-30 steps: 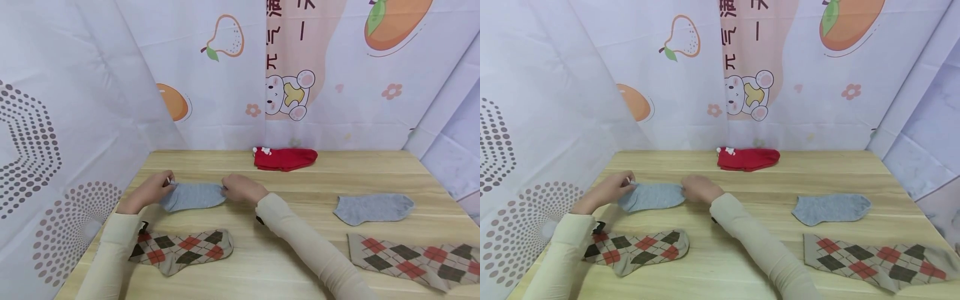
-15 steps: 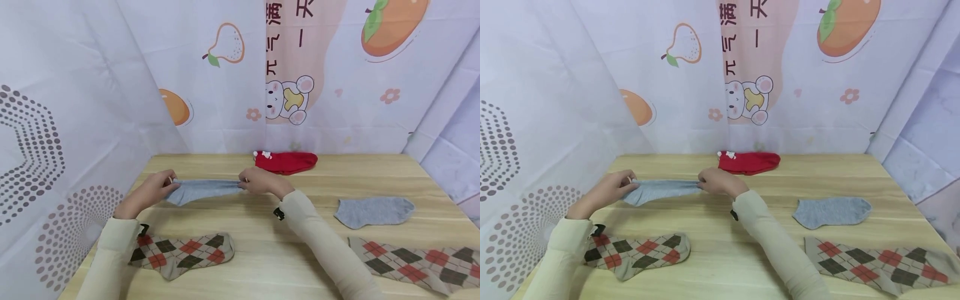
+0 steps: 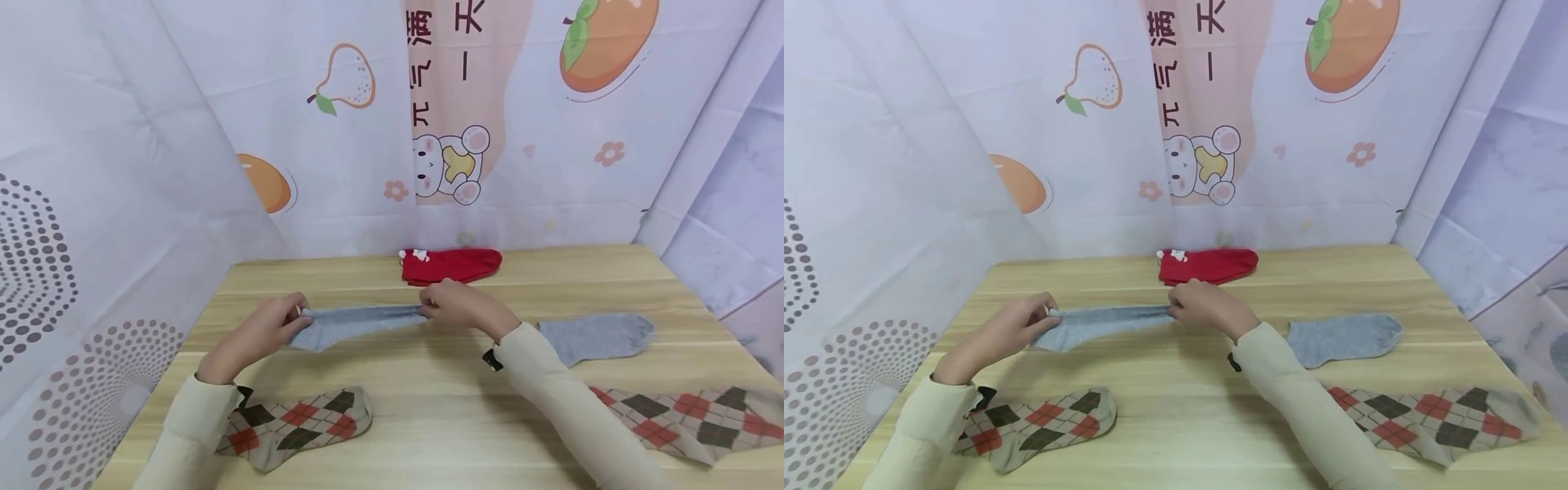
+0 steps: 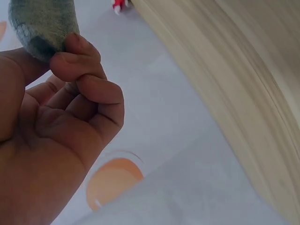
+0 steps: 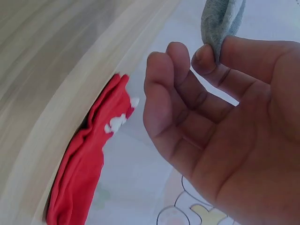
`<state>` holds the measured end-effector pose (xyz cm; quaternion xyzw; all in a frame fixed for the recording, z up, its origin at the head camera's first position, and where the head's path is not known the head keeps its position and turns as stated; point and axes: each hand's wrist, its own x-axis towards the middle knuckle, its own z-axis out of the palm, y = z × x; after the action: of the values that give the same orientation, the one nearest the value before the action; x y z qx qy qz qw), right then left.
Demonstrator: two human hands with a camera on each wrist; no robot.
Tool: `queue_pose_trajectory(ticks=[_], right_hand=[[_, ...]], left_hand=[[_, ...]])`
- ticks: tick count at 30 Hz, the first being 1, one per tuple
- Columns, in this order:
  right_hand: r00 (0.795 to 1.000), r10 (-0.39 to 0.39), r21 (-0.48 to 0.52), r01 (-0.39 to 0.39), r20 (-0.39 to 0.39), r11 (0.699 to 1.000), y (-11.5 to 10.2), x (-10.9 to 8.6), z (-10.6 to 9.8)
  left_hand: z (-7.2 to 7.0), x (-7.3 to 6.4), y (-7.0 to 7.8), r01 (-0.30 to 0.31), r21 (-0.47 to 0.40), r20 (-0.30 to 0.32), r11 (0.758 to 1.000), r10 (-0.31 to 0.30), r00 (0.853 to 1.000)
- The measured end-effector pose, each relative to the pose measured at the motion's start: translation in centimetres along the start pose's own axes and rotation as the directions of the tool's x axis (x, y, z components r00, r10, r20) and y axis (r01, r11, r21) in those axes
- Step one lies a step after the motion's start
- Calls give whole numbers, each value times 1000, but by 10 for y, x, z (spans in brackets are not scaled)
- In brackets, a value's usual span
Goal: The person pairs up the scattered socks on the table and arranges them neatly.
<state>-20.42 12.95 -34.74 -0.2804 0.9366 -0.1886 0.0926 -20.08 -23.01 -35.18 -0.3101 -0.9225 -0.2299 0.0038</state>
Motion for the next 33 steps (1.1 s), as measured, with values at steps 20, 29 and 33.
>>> queue_pose_trajectory(ticks=[20, 29, 33], right_hand=[[993, -76, -54, 71, -87, 996, 32, -70, 2], [993, -53, -68, 46, -103, 997, 41, -103, 7], [990, -41, -55, 34, -134, 998, 45, -117, 6]], left_hand=[[27, 11, 50, -123, 14, -26, 992, 124, 992], [42, 8, 67, -182, -42, -2, 982, 182, 983], [47, 12, 76, -241, -33, -18, 970, 240, 971]])
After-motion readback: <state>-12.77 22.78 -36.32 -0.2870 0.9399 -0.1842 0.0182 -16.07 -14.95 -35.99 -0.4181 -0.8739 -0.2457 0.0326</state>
